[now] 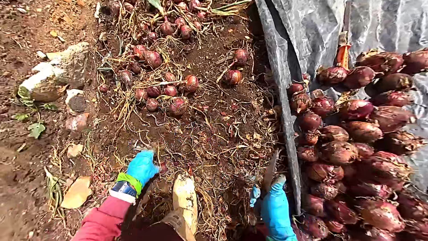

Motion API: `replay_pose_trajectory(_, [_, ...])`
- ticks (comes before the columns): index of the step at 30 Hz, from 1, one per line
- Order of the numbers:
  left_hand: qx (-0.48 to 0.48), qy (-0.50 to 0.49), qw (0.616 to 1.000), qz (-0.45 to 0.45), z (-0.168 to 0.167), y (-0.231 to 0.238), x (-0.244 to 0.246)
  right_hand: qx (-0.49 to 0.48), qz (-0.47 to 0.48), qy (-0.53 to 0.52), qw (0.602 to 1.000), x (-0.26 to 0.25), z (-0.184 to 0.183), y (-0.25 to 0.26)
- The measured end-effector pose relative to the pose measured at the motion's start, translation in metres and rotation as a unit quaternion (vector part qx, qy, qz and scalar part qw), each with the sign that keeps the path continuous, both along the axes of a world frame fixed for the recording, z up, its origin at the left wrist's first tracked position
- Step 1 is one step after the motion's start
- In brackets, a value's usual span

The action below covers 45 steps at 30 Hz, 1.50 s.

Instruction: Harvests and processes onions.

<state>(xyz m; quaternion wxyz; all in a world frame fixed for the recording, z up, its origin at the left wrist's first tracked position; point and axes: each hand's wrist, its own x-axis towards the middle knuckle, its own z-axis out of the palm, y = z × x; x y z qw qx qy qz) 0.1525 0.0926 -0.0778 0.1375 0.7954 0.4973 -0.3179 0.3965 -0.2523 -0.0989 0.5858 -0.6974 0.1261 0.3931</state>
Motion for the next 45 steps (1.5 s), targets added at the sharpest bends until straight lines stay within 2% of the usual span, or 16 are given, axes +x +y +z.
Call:
replay_pose_trajectory(3, [-0.053, -0.014, 0.991, 0.119, -0.063, -0.045, -0.04, -0.007, 0.096, 0.039, 0.995, -0.021, -0.011, 0.02])
replay_pose_trajectory(5, [-0.069, -0.069, 0.975, 0.199, -0.08, -0.053, -0.039, 0.001, 0.154, 0.044, 0.987, -0.026, -0.014, 0.031])
replay_pose_trajectory(11, [-0.113, -0.211, 0.938, 0.249, -0.032, -0.029, 0.001, 0.027, 0.153, 0.063, 0.986, -0.02, -0.015, 0.037])
replay_pose_trajectory(13, [-0.142, -0.282, 0.927, 0.201, 0.005, -0.033, 0.026, 0.034, 0.132, 0.12, 0.983, -0.026, -0.018, 0.038])
replay_pose_trajectory(15, [-0.147, -0.301, 0.94, 0.071, 0.039, -0.042, 0.056, 0.093, 0.148, 0.168, 0.97, -0.038, -0.011, 0.04])
replay_pose_trajectory(17, [-0.136, -0.283, 0.945, -0.095, 0.057, -0.049, 0.087, 0.188, 0.202, 0.136, 0.951, -0.042, 0.004, 0.05])
replay_pose_trajectory(20, [-0.203, -0.178, 0.922, -0.277, 0.088, -0.058, 0.134, 0.215, 0.191, 0.016, 0.958, -0.028, 0.032, 0.076])
replay_pose_trajectory(24, [-0.302, -0.128, 0.9, -0.287, 0.103, -0.034, 0.166, 0.17, 0.231, -0.114, 0.951, -0.007, 0.033, 0.092])
replay_pose_trajectory(28, [-0.366, -0.131, 0.884, -0.259, 0.093, -0.014, 0.171, 0.158, 0.254, -0.08, 0.951, 0.001, 0.035, 0.101])
replay_pose_trajectory(32, [-0.164, -0.059, 0.946, -0.274, 0.082, 0.004, 0.167, 0.138, 0.226, -0.015, 0.964, 0.006, 0.035, 0.093])
replay_pose_trajectory(34, [-0.111, -0.107, 0.958, -0.24, 0.082, 0.0, 0.165, 0.102, 0.222, 0.003, 0.97, 0.005, 0.028, 0.083])
replay_pose_trajectory(36, [-0.157, -0.106, 0.933, -0.304, 0.102, -0.031, 0.175, 0.033, 0.344, -0.004, 0.938, 0.007, 0.021, 0.067])
replay_pose_trajectory(38, [-0.242, -0.073, 0.875, -0.412, 0.117, -0.072, 0.195, 0.025, 0.416, -0.052, 0.908, 0.013, 0.025, 0.055])
replay_pose_trajectory(40, [-0.273, -0.081, 0.852, -0.439, 0.119, -0.092, 0.217, 0.051, 0.337, -0.092, 0.936, 0.018, 0.038, 0.043])
replay_pose_trajectory(43, [-0.129, -0.101, 0.91, -0.382, 0.116, -0.064, 0.256, 0.083, 0.089, -0.127, 0.984, 0.03, 0.048, 0.033])
replay_pose_trajectory(45, [-0.011, -0.102, 0.942, -0.32, 0.1, -0.016, 0.279, 0.086, -0.042, -0.122, 0.988, 0.042, 0.049, 0.028])
